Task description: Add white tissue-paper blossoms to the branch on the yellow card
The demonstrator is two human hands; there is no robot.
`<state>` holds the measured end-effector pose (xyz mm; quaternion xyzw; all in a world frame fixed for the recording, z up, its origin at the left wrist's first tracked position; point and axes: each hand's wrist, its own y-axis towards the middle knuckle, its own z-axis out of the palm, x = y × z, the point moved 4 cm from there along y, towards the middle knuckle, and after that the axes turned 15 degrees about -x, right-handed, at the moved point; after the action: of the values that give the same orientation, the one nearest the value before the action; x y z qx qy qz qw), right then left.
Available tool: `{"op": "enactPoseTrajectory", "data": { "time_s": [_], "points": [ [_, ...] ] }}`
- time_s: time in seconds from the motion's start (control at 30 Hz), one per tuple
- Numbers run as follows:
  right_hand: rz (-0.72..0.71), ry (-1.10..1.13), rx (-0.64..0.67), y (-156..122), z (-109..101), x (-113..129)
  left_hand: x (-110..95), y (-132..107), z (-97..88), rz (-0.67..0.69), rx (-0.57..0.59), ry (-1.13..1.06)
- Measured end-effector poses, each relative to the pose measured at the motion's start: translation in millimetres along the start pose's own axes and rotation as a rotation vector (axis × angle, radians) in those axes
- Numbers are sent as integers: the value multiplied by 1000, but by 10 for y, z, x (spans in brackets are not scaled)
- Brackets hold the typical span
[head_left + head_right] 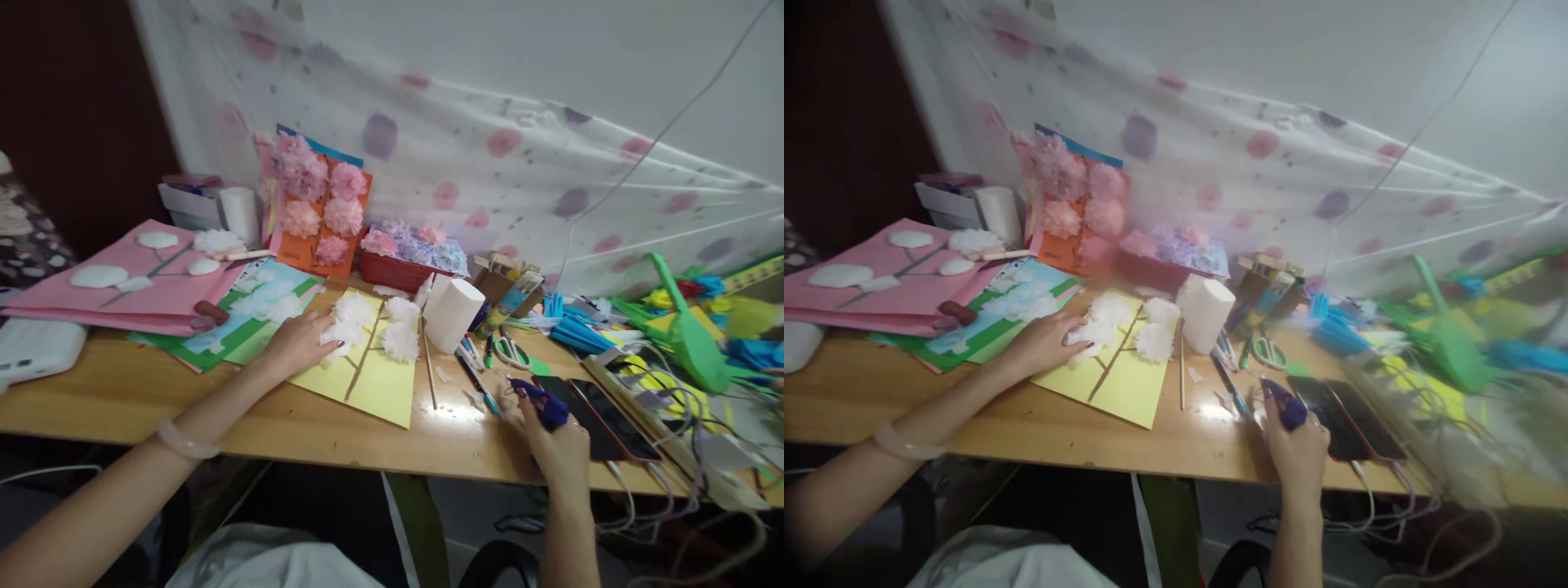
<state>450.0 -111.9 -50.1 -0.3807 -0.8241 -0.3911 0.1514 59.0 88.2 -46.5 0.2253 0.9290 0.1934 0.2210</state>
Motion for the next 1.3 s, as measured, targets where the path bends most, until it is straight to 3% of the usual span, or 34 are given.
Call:
{"op": "enactPoseTrajectory", "data": {
  "time_s": [0.13, 0.2, 0.37, 0.47, 0.53, 0.63, 0.77, 0.97, 1.3],
  "points": [
    [144, 274, 80, -155, -172, 406, 108, 42, 12, 28, 26, -63],
    [142, 390, 147, -280, -199, 711, 161, 60, 18, 33, 36, -88],
    [-134, 522, 629, -635, 48, 1548, 255, 87, 37, 55, 6, -201],
    [-294, 553, 807, -756, 226, 1902, 268, 76, 40, 72, -20, -262],
    [-326, 553, 859, -774, 332, 2047, 237, 58, -4, 119, -90, -306],
    [-314, 515, 881, -737, 455, 2139, 147, 3, -97, 271, -199, -332],
    [-285, 444, 931, -697, 531, 2113, 109, -66, -107, 380, -156, -315],
    [-219, 420, 988, -789, 561, 2086, 185, -59, -105, 333, -152, -280],
    [-245, 412, 982, -913, 566, 2034, 156, -57, -167, 315, -109, -323]
  ]
}}
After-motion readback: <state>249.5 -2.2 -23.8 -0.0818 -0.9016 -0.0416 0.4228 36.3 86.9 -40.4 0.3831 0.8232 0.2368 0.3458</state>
